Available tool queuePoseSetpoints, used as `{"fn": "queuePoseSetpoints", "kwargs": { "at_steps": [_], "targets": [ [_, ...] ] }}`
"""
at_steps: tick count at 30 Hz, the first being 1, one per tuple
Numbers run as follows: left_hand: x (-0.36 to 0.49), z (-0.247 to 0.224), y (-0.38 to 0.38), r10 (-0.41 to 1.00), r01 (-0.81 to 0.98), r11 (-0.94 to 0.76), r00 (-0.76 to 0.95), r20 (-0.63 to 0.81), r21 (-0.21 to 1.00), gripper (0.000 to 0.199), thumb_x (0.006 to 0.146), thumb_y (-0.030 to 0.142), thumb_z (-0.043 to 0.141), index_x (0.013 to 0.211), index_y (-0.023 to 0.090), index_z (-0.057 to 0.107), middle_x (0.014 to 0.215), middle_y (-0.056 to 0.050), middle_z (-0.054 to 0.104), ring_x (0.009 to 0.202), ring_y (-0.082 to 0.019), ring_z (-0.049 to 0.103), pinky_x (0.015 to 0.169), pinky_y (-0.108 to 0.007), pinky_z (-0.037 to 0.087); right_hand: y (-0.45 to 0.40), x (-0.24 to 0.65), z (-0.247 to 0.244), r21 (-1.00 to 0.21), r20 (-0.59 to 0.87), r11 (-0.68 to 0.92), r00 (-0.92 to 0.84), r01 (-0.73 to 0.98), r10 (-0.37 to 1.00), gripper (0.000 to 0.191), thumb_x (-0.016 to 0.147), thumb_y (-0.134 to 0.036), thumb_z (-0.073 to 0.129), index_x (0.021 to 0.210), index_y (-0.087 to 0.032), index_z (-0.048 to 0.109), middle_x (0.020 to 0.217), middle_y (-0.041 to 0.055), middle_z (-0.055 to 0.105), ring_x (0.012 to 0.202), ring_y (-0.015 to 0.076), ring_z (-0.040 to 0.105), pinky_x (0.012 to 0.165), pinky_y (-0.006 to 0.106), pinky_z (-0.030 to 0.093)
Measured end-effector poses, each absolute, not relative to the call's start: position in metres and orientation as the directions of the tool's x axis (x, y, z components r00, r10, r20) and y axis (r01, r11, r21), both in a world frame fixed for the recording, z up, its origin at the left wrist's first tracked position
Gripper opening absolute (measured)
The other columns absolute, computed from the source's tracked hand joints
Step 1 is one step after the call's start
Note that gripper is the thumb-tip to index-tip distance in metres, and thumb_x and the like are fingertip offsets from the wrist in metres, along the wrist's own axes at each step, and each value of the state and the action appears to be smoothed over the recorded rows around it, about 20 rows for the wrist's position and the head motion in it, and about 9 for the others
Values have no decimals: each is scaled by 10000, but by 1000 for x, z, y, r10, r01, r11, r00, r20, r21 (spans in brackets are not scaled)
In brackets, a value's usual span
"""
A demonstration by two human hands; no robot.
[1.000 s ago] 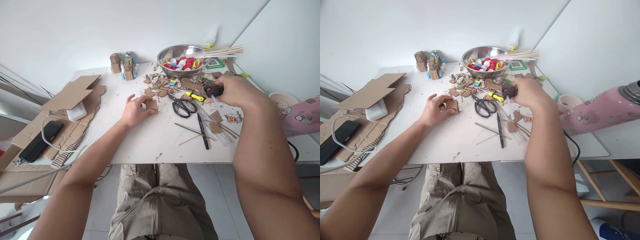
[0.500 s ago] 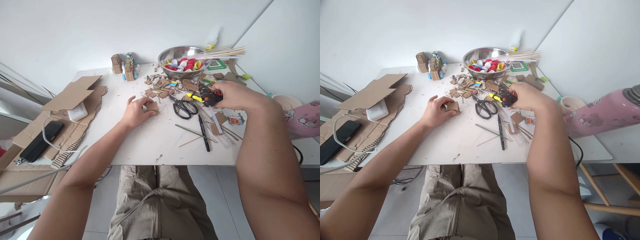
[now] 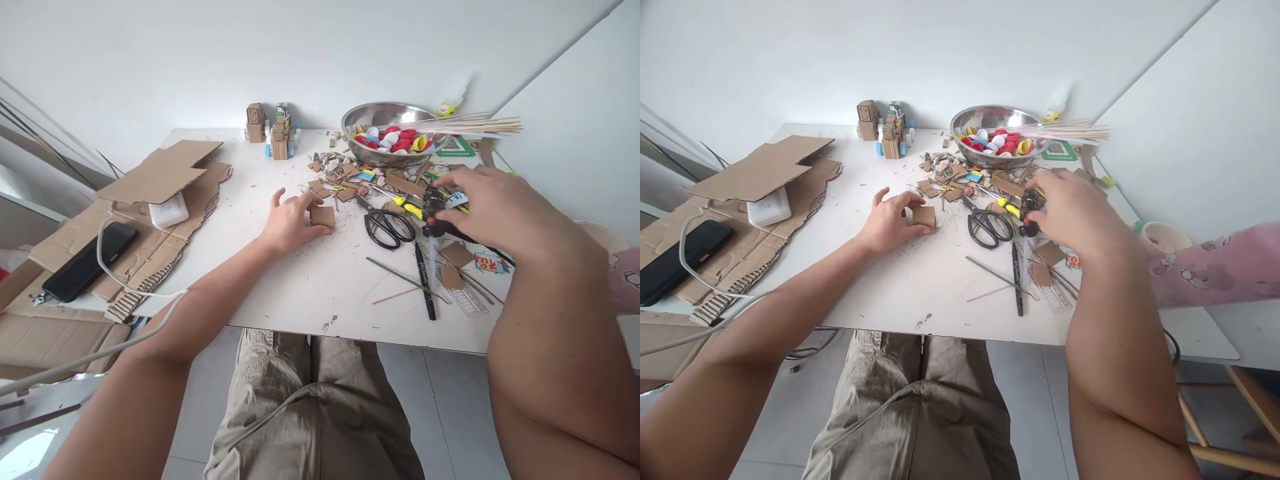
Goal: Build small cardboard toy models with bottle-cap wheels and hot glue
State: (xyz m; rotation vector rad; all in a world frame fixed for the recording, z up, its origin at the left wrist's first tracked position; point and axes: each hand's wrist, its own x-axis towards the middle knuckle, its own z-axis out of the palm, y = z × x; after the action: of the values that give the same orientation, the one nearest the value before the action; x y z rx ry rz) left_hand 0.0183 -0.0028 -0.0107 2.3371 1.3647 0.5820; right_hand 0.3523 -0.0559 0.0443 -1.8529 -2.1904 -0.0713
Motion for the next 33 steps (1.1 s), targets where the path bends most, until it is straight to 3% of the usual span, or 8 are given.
{"fn": "queuePoseSetpoints", "kwargs": {
  "at_steps": [4,8,13,26,33],
  "targets": [
    [21,-12,-5,886,726,-448,437,154,522,550,873,421,847,1349,279,613,1293,-38,828,1313,-301,757,1421,-673,139,-43,276,47,-329,278,454,-375,828,885,267,970,-318,744,1226,-277,805,1319,109,819,1226,374,763,1075,544,594],
    [23,-14,-7,884,718,-450,443,150,530,588,889,395,818,1400,284,548,1293,-34,823,1376,-303,732,1424,-699,101,-19,239,20,-378,307,607,-524,699,794,322,919,-285,783,1238,-306,824,1312,76,841,1236,386,772,1082,565,604],
    [25,-15,-7,875,727,-466,464,139,505,638,885,400,820,1442,285,529,1216,-46,843,1453,-335,676,1426,-721,92,-6,238,10,-413,229,588,-546,695,806,261,900,-272,777,1155,-280,834,1179,52,881,1088,345,823,994,501,633],
    [25,-10,-9,879,753,-450,468,89,481,692,886,328,758,1528,250,510,1245,-81,857,1493,-361,639,1416,-761,68,-13,234,3,-523,230,546,-508,655,830,208,835,-282,766,1042,-277,784,1150,55,880,1108,359,825,1012,498,630],
    [23,-16,-6,868,727,-472,481,120,498,689,832,303,776,1477,295,532,1188,-55,863,1458,-375,664,1399,-807,74,-9,234,-3,-559,243,538,-495,632,834,250,786,-292,791,1034,-297,755,1163,45,870,1102,356,817,991,495,630]
  ]
}}
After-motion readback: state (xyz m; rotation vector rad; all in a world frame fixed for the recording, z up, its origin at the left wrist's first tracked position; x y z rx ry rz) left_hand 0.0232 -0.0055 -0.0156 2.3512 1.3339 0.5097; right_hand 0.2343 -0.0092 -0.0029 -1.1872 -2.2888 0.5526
